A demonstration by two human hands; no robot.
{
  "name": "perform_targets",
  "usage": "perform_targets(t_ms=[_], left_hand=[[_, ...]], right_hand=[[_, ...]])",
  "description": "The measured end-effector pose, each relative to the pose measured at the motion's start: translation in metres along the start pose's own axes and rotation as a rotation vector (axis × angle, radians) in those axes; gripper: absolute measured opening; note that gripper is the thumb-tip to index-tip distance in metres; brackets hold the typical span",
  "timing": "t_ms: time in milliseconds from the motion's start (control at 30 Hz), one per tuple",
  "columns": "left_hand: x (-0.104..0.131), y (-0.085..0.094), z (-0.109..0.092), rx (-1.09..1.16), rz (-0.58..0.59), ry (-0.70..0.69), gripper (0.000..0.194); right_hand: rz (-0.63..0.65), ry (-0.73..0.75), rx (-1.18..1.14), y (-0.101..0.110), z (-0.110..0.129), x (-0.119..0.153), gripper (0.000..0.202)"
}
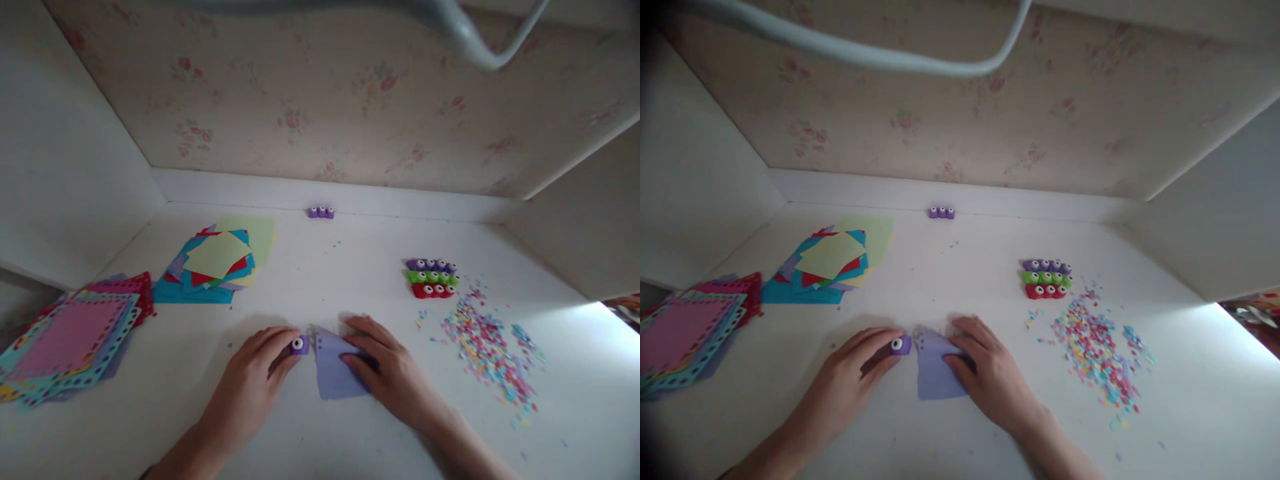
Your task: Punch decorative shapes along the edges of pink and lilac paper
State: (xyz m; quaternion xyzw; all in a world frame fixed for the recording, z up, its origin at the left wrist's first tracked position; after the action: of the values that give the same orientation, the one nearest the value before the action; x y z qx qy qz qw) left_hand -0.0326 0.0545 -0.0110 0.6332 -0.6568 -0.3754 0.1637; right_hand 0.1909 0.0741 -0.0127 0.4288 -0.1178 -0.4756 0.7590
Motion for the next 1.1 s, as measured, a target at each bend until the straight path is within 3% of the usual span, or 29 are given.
perform_targets(t_ms=[167, 300, 667, 1100], left_hand=[[-0.001, 0.0, -0.004, 0.075, 0.035, 0.033, 0.021], [0.001, -0.001, -0.007, 0.058, 0.039, 0.023, 0.021], [0.002, -0.002, -0.007, 0.055, 0.07, 0.025, 0.023], [0.002, 0.001, -0.011, -0.004, 0.017, -0.064, 0.019]], right_hand=[[-0.111, -0.341, -0.443, -0.001, -0.016, 0.008, 0.036], [-0.09, -0.543, -0.757, -0.014, -0.02, 0.012, 0.049], [-0.103, -0.448, -0.57, -0.012, -0.02, 0.011, 0.04], [-0.134, -0.409, -0.5, -0.007, -0.015, 0.009, 0.035]])
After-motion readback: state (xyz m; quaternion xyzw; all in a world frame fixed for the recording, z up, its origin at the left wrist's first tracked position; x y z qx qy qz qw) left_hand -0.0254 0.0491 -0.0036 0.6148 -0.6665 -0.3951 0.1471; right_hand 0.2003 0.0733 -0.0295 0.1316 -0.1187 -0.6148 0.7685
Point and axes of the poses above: each hand's wrist, its own x-axis away from the middle knuckle, its own y-axis out of the back of the hand, z = x × y, the point moved 6 cm from there along -x, towards the middle knuckle, and after that the axes turned 7 degrees about y, right-handed, at the moved point
